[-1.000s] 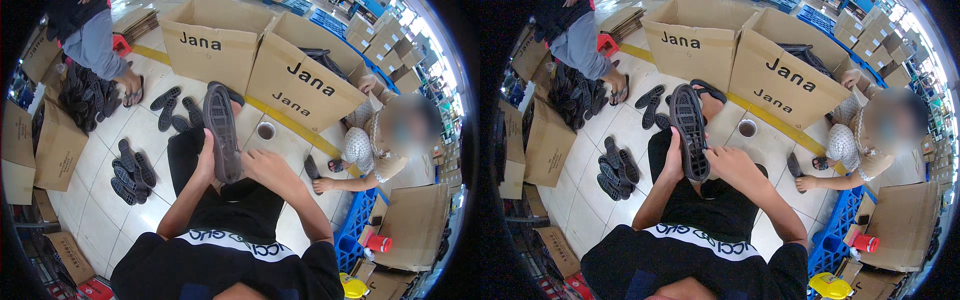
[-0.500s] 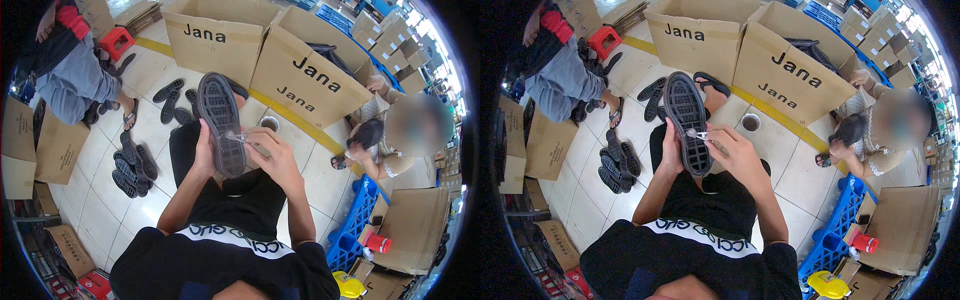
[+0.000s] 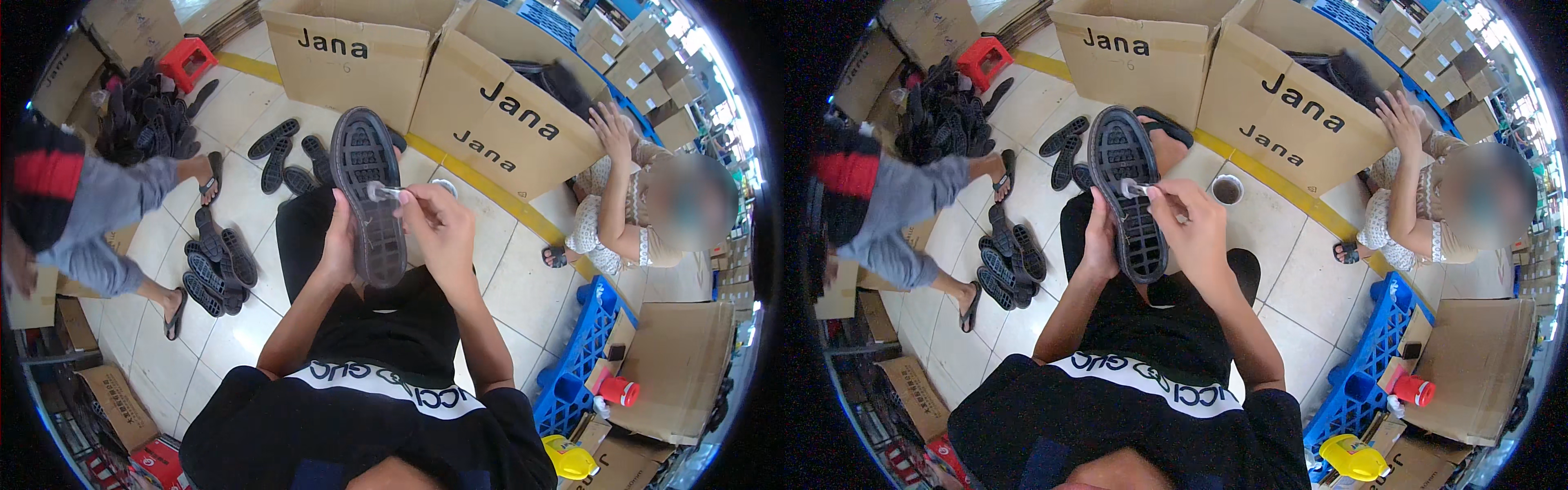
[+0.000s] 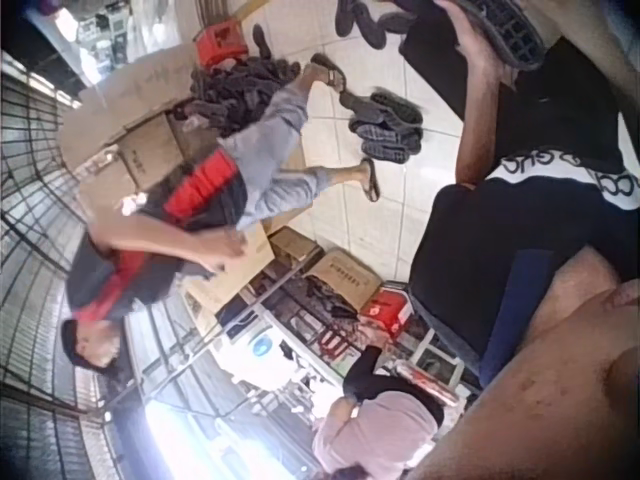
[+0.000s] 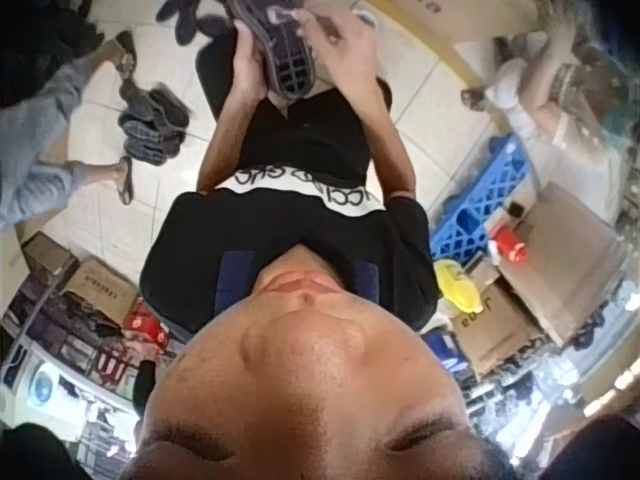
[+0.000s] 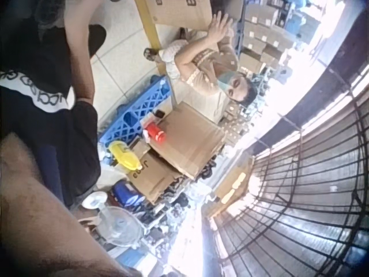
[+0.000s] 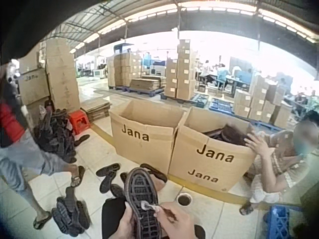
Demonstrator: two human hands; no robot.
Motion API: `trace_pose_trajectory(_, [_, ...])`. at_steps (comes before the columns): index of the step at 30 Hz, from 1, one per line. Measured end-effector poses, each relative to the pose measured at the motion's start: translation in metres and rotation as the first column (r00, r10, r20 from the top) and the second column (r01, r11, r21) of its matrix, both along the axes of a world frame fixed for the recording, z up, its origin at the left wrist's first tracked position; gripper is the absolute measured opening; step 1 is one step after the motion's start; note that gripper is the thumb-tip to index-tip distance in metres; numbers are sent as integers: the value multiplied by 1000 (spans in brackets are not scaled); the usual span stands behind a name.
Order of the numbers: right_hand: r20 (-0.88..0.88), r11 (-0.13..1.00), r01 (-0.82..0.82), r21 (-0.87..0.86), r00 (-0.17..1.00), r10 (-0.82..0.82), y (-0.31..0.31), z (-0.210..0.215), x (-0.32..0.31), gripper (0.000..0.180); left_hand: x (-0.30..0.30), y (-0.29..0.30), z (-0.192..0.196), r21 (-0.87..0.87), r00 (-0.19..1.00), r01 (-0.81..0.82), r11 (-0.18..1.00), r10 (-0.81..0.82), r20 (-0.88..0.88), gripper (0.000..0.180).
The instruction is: The recorder applies adhesive to various shoe sole components using a small brush while sitting on the floor in a manufacturing facility.
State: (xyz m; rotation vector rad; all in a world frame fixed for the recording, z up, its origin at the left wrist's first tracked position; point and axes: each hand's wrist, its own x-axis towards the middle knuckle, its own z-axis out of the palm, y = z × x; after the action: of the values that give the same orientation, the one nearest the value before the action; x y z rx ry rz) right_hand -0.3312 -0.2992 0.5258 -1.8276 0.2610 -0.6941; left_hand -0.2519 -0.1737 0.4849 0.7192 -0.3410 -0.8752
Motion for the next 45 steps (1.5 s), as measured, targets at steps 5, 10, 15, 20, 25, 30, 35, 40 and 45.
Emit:
trace_pose_trajectory(5, [112, 999, -38, -10, 993, 39, 6, -8, 9, 13, -3, 0, -3, 163, 994, -89, 983, 97, -43, 68])
trace_pose_trajectory(10, [-95, 961, -160, -226, 985, 142, 8, 4, -14, 11, 14, 0, -9, -34, 996, -78, 996, 79, 38, 76])
trace_pose_trajectory(15, [-151, 985, -163, -48, 976, 154, 20, -16, -36, 8, 21, -3, -5, -48, 976, -214, 976, 211, -53, 82])
trace_pose_trajectory(20, [-327, 877, -371, -306, 906, 269, -1, -8, -50, 10, 24, 5, -9, 6, 985, -170, 985, 170, -20, 80])
trace_pose_trajectory(25, [-178, 821, -241, -518, 969, 172, -17, 13, -35, 14, 16, 4, -9, 66, 997, -77, 995, 76, 15, 80])
trace_pose_trajectory(30, [-41, 774, -148, -616, 987, 156, -13, 7, -8, 13, 2, -2, 1, 39, 989, -135, 990, 137, -51, 65])
trace_pose_trajectory(35, [-56, 502, -184, -845, 964, 259, -5, 12, -14, 23, 3, -1, 3, 113, 983, -184, 976, 185, 7, 68])
trace_pose_trajectory(40, [-239, 477, -389, -788, 907, 346, 5, -4, -52, 24, 10, 7, -13, 63, 996, -44, 997, 49, -80, 81])
trace_pose_trajectory(45, [-167, 598, -345, -724, 928, 333, -11, 6, -42, 21, 10, 4, -20, 48, 993, -20, 999, 25, -117, 80])
